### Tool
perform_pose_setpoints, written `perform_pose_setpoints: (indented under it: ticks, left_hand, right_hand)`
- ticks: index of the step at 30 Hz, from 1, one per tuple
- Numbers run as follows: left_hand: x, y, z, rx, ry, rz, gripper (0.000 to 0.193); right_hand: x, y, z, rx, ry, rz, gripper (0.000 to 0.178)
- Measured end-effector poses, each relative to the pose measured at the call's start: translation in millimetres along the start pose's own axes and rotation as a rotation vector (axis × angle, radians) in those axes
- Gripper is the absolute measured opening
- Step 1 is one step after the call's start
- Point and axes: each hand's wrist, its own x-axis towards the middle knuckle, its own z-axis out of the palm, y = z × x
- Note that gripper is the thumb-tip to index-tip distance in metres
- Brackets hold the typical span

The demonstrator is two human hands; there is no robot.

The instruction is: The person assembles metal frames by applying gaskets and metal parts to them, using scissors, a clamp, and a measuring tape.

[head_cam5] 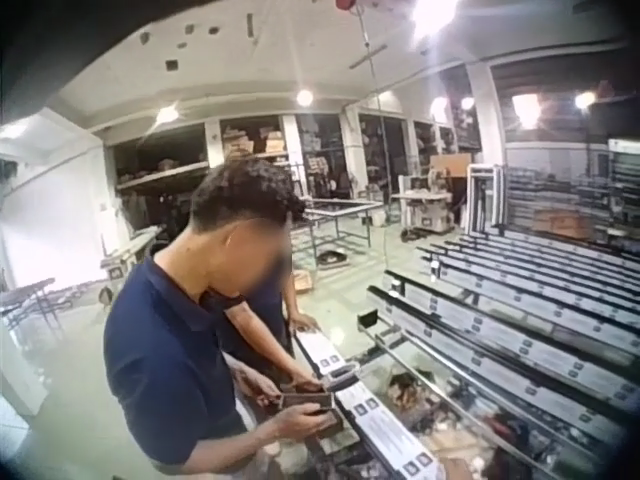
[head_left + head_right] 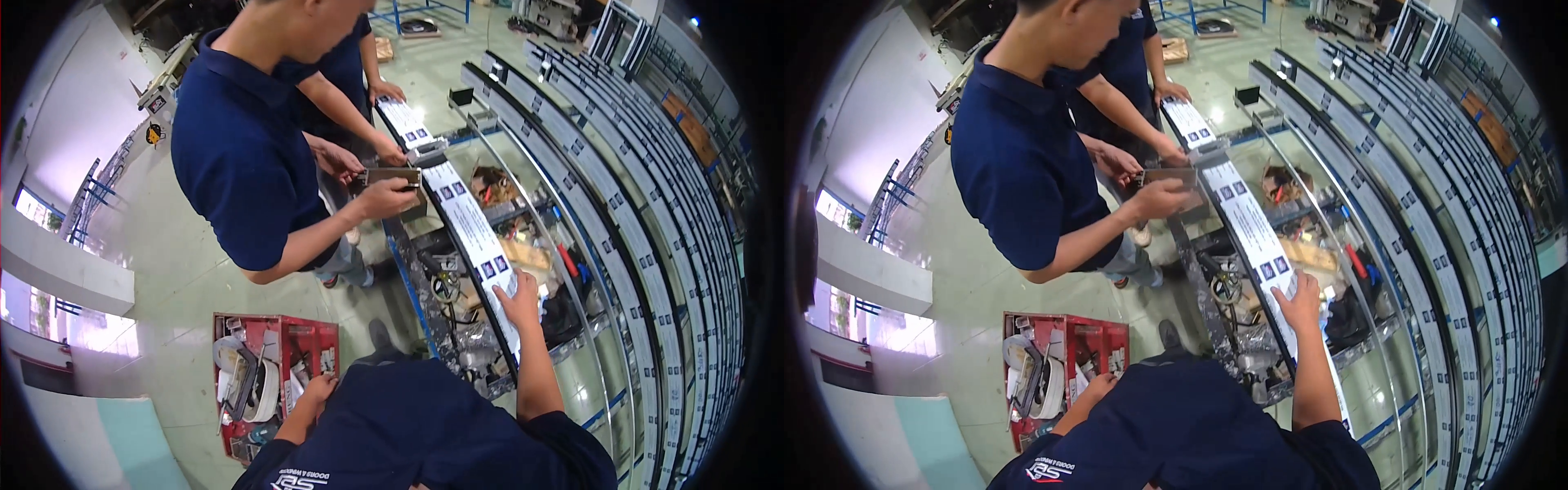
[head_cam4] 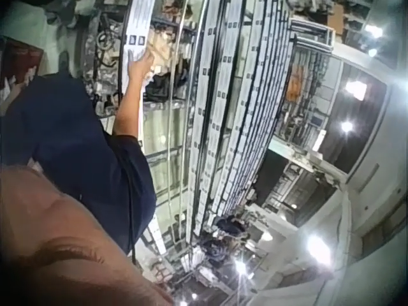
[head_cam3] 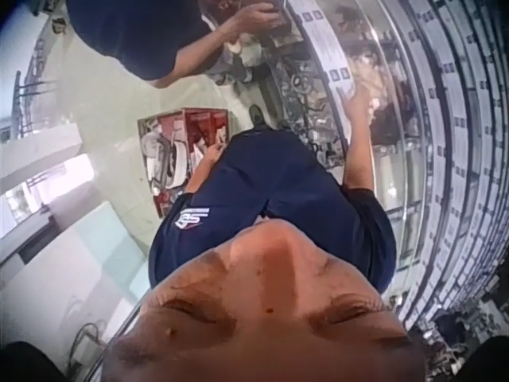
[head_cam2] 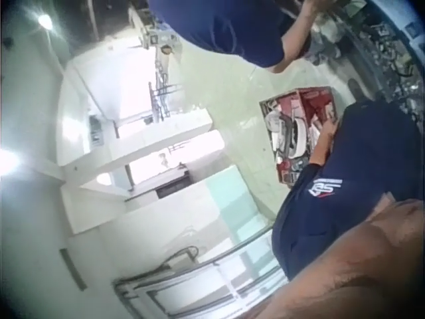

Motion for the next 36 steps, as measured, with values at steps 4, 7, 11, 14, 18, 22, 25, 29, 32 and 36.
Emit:
perform_pose_setpoints:
  ticks: [4, 7, 11, 14, 18, 22, 25, 29, 32, 36]
  left_hand:
    - [0, 12, -6, 0.102, -0.125, -0.08, 0.057]
    - [7, 46, -6, -0.243, -0.146, -0.118, 0.062]
    - [26, 41, 12, -0.221, -0.298, -0.007, 0.061]
    - [31, 57, 9, 0.003, -0.3, 0.086, 0.06]
    - [30, 49, 10, -0.049, -0.215, 0.086, 0.06]
    - [30, 40, 12, -0.089, -0.163, 0.048, 0.061]
    - [30, 58, 6, -0.07, -0.225, 0.024, 0.063]
    - [31, 56, 6, -0.074, -0.239, 0.017, 0.064]
    - [34, 52, 7, -0.076, -0.235, 0.038, 0.066]
    - [38, 49, 9, -0.033, -0.223, 0.05, 0.069]
  right_hand:
    - [-25, -5, 8, -0.074, 0.065, 0.018, 0.089]
    - [-25, -9, 6, -0.103, 0.022, 0.124, 0.086]
    - [-22, -10, 13, -0.112, 0.074, 0.07, 0.084]
    - [-22, -11, 9, -0.102, 0.015, 0.126, 0.082]
    - [-20, -13, 8, -0.11, 0.004, 0.137, 0.082]
    - [-18, -15, 8, -0.1, 0.018, 0.122, 0.083]
    - [-18, -12, 8, -0.092, -0.001, 0.14, 0.083]
    - [-19, -12, 8, -0.105, 0.02, 0.127, 0.083]
    - [-19, -12, 8, -0.1, 0.014, 0.135, 0.084]
    - [-19, -10, 8, -0.101, 0.034, 0.121, 0.084]
